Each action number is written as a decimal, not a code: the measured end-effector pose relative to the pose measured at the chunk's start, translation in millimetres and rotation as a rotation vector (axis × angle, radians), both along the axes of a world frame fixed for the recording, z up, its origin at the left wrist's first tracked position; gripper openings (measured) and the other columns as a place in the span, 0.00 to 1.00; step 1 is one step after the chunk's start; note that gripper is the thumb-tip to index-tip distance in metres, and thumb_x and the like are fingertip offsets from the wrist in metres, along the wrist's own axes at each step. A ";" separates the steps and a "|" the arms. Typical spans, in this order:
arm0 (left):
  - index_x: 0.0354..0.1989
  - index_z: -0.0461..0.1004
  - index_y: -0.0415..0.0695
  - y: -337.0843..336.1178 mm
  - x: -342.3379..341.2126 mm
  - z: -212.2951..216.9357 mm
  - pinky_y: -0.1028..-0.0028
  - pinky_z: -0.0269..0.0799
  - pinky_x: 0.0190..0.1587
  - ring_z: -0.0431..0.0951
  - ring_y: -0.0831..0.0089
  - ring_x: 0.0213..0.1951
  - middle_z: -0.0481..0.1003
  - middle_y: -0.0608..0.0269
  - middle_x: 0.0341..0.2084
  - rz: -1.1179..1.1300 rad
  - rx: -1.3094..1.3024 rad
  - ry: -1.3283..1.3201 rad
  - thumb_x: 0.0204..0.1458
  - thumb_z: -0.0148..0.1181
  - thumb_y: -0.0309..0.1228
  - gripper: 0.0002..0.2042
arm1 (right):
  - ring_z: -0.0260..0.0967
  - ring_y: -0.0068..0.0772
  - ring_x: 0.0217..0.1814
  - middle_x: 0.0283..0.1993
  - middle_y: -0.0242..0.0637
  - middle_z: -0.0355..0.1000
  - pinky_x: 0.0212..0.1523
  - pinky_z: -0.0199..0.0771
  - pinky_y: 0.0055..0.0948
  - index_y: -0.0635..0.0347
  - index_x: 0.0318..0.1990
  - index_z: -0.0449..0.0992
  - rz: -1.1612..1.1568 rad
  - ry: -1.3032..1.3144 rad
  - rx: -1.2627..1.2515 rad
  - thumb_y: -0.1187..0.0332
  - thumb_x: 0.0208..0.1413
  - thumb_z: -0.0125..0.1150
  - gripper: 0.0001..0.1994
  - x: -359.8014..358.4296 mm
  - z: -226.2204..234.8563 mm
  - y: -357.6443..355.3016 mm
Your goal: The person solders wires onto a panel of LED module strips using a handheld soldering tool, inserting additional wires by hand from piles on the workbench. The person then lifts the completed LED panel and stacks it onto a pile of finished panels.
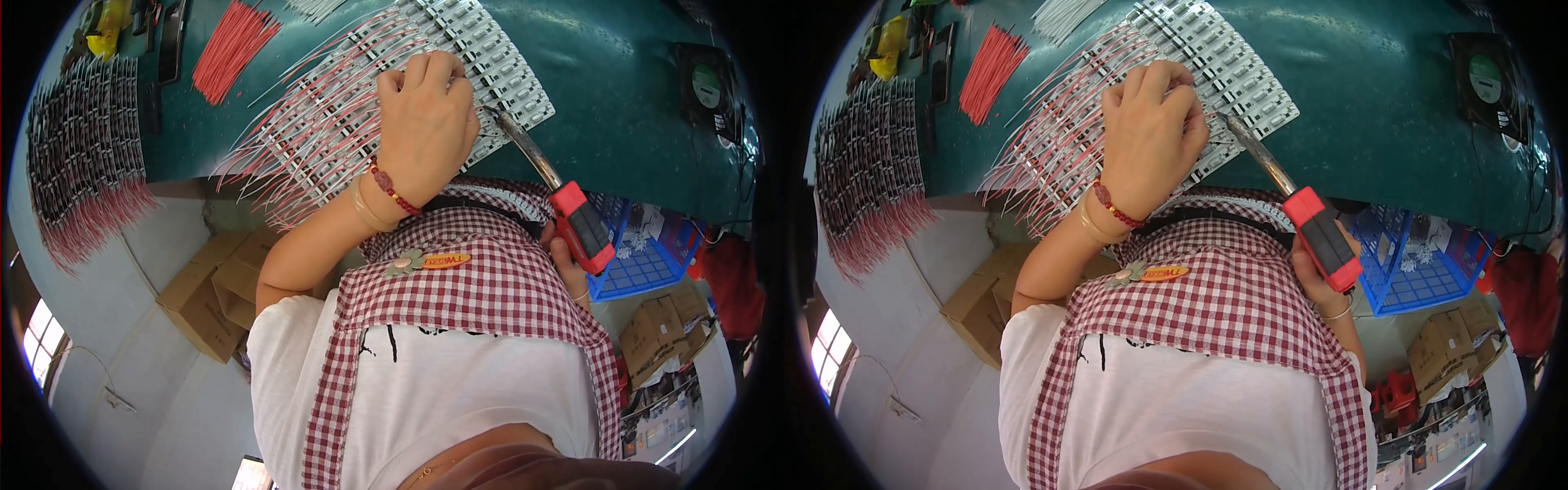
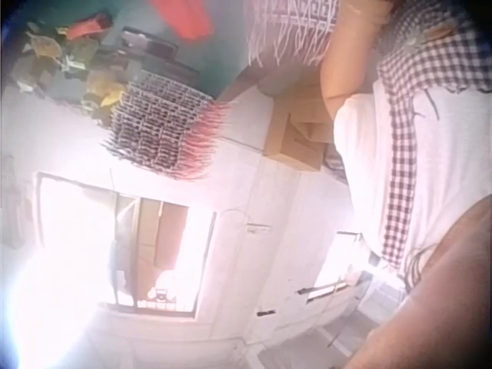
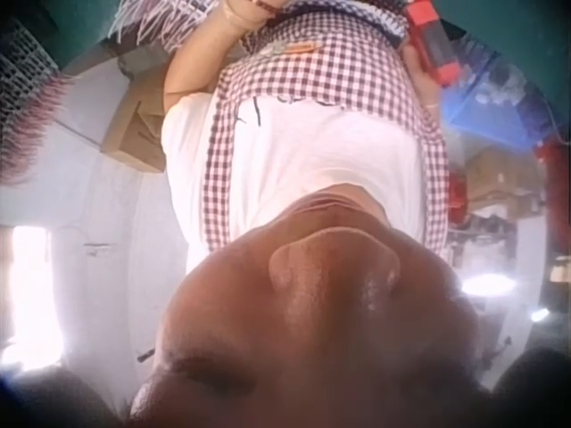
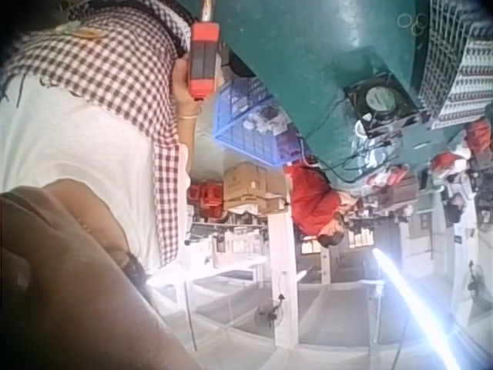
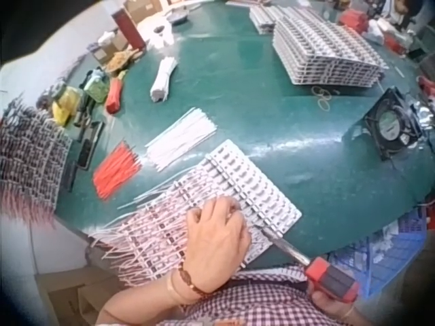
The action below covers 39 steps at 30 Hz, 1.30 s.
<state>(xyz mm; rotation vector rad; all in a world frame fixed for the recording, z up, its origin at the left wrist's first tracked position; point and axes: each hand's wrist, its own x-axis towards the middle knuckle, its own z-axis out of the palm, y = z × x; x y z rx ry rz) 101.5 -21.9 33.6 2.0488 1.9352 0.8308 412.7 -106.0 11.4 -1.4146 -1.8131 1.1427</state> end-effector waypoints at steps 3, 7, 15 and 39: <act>0.26 0.73 0.44 0.3 -1.5 0.2 0.63 0.59 0.42 0.70 0.67 0.41 0.72 0.67 0.38 0.006 -0.012 0.006 0.41 0.62 0.25 0.05 | 0.73 0.35 0.32 0.34 0.40 0.74 0.34 0.72 0.29 0.64 0.38 0.79 -0.042 0.100 -0.133 0.60 0.52 0.66 0.15 -3.2 15.2 5.1; 0.26 0.73 0.44 2.2 -1.5 -0.6 0.63 0.59 0.42 0.70 0.67 0.41 0.72 0.67 0.38 0.003 -0.012 0.018 0.40 0.62 0.25 0.05 | 0.65 0.23 0.32 0.31 0.34 0.68 0.35 0.67 0.23 0.66 0.55 0.67 -0.013 0.228 -0.315 0.50 0.58 0.59 0.28 -14.2 30.9 11.9; 0.28 0.73 0.46 -2.3 -8.7 1.4 0.62 0.59 0.45 0.69 0.65 0.42 0.71 0.68 0.38 0.065 -0.027 0.045 0.40 0.64 0.28 0.07 | 0.70 0.36 0.47 0.53 0.56 0.66 0.43 0.78 0.35 0.64 0.55 0.63 -0.111 0.830 -0.320 0.53 0.61 0.52 0.24 -75.6 31.4 80.4; 0.35 0.76 0.43 15.4 -234.6 -49.0 0.60 0.68 0.42 0.73 0.55 0.39 0.76 0.57 0.32 0.417 0.145 0.289 0.54 0.58 0.29 0.04 | 0.44 0.58 0.75 0.70 0.63 0.50 0.69 0.53 0.57 0.59 0.55 0.63 -0.161 0.990 -0.457 0.60 0.62 0.48 0.18 -108.9 24.1 102.5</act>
